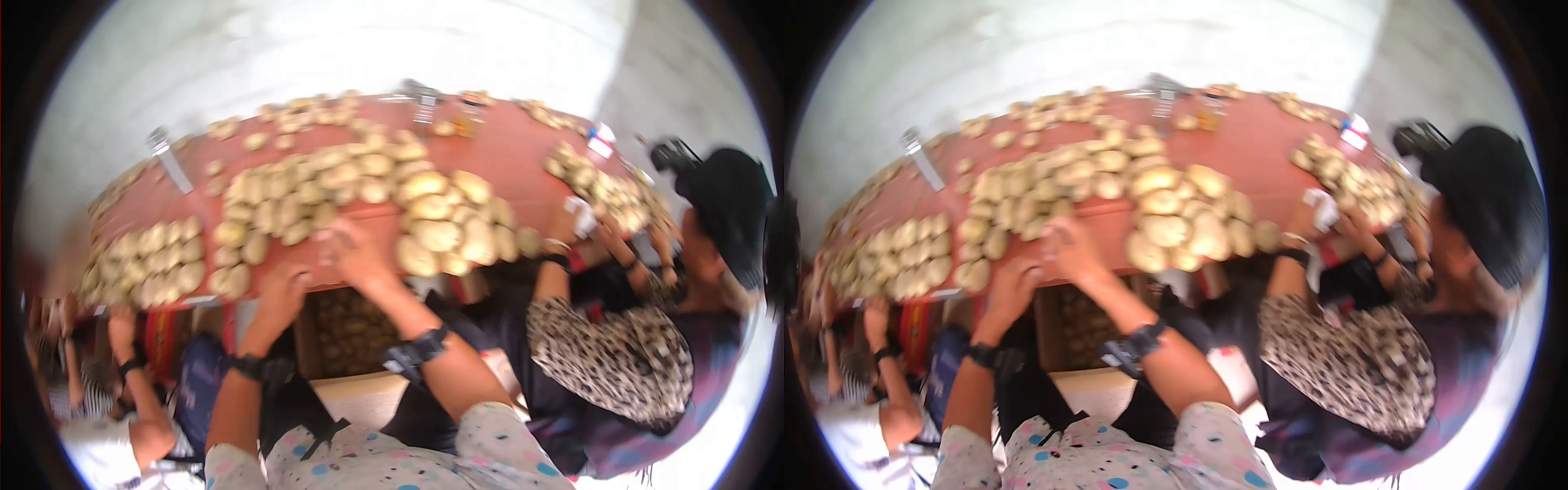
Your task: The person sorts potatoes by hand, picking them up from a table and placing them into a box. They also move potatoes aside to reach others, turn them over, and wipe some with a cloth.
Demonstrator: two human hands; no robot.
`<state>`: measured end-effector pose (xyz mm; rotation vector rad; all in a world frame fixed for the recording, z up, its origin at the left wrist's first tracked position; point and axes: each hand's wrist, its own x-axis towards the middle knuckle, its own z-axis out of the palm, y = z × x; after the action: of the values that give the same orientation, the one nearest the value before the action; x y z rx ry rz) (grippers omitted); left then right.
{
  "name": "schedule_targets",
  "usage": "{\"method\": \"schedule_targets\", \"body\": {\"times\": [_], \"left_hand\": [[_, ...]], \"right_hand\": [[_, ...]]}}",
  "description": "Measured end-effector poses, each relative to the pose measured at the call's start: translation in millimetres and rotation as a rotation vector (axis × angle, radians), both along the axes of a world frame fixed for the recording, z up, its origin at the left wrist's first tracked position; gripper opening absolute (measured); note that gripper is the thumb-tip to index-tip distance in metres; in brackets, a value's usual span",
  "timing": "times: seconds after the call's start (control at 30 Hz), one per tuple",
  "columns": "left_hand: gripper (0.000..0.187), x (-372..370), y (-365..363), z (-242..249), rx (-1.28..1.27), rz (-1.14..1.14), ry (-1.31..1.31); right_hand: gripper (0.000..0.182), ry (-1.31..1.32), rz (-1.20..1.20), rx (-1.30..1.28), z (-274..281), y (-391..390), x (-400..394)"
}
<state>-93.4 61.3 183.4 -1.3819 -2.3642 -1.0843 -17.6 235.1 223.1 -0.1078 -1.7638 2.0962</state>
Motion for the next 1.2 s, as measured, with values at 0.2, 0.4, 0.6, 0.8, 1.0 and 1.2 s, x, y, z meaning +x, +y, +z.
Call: {"method": "schedule_targets", "body": {"times": [0.2,0.4,0.6,0.8,1.0,1.2], "left_hand": [[0.019,-3.3,1.1,-7.3,-0.388,0.255,0.354],[0.033,13.3,9.2,-13.6,-0.452,0.232,0.435],[0.046,21.3,8.3,-6.8,-0.508,0.237,0.381],[0.052,25.0,8.8,-14.8,-0.52,0.257,0.431],[0.056,19.2,10.2,-28.4,-0.36,0.202,0.391],[0.067,20.5,-10.0,-22.7,-0.598,0.309,0.394]], "right_hand": [[0.013,0.004,-0.035,0.131,11.3,2.8,7.4],[0.015,0.062,-0.027,0.103,5.0,0.0,0.0],[0.014,0.052,0.035,0.063,8.9,-3.5,4.2],[0.012,0.009,0.027,0.12,8.4,-3.7,4.3],[0.009,0.503,-0.313,0.926,-40.7,9.2,-28.7],[0.022,0.009,0.084,0.076,5.6,-11.6,7.8]]}}
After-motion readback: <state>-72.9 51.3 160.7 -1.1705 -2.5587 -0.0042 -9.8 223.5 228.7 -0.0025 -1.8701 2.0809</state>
